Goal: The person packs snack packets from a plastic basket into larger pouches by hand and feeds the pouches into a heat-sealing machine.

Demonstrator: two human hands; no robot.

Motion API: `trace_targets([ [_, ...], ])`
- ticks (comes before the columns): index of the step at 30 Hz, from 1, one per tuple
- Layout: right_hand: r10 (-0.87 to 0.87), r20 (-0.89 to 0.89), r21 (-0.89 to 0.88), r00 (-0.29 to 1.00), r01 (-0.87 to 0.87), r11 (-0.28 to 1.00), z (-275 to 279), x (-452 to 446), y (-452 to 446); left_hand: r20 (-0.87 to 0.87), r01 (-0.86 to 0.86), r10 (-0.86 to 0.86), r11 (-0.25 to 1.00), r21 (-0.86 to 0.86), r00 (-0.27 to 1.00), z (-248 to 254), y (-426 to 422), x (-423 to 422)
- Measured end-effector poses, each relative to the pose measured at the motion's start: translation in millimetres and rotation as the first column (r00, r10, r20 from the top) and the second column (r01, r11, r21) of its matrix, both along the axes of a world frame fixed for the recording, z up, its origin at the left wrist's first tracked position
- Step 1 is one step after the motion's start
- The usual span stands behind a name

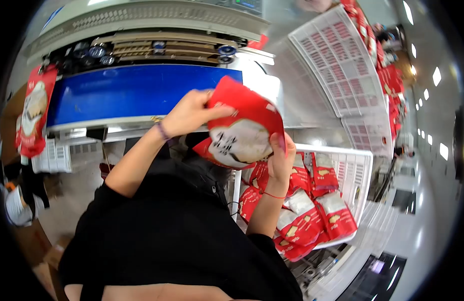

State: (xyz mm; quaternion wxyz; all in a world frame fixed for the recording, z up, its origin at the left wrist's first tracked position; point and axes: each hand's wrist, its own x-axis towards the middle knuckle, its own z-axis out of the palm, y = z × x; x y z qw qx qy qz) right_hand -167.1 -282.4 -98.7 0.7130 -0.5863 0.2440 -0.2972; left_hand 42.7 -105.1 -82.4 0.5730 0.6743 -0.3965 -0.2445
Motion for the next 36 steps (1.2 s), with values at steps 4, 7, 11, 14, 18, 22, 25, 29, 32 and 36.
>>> trace_targets([
  [4,-0.192,-0.115,0.018,0.975,0.195,0.981,-19,35,-32,-0.168,-0.254,0.250,0.967,0.001,0.953,-24,-49,8],
  [7,-0.222,-0.046,0.062,0.974,0.225,0.972,-25,46,-60,-0.422,-0.137,0.070,0.982,-0.131,0.904,-44,-65,13],
  [11,-0.120,-0.264,-0.248,0.957,0.053,0.967,-26,43,-107,-0.171,-0.366,0.362,0.930,0.008,0.916,-69,-94,29],
  [14,-0.252,-0.111,-0.314,0.961,0.207,0.927,-9,72,-111,-0.430,-0.332,0.337,0.939,0.090,0.837,-59,-113,35],
  [18,-0.192,-0.088,-0.221,0.977,0.169,0.961,-25,93,-139,-0.722,-0.254,0.219,0.965,0.062,0.656,-56,-109,50],
  [22,-0.116,-0.118,-0.217,0.986,0.089,0.972,-24,116,-126,-0.616,-0.422,0.391,0.900,0.103,0.683,-59,-92,59],
  [25,-0.099,-0.171,-0.238,0.980,0.056,0.970,-27,132,-115,-0.445,-0.453,0.465,0.880,0.139,0.766,-67,-71,74],
  [29,-0.106,-0.208,-0.266,0.972,0.049,0.963,-28,157,-88,-0.007,-0.493,0.509,0.836,0.241,0.860,-60,-28,82],
  [32,-0.089,-0.264,-0.285,0.960,0.010,0.958,-16,172,-62,0.223,-0.497,0.446,0.809,0.313,0.867,-35,31,77],
  [36,0.093,-0.244,-0.175,0.965,-0.138,0.975,-12,156,-46,0.318,-0.602,0.580,0.797,-0.032,0.750,17,73,28],
])
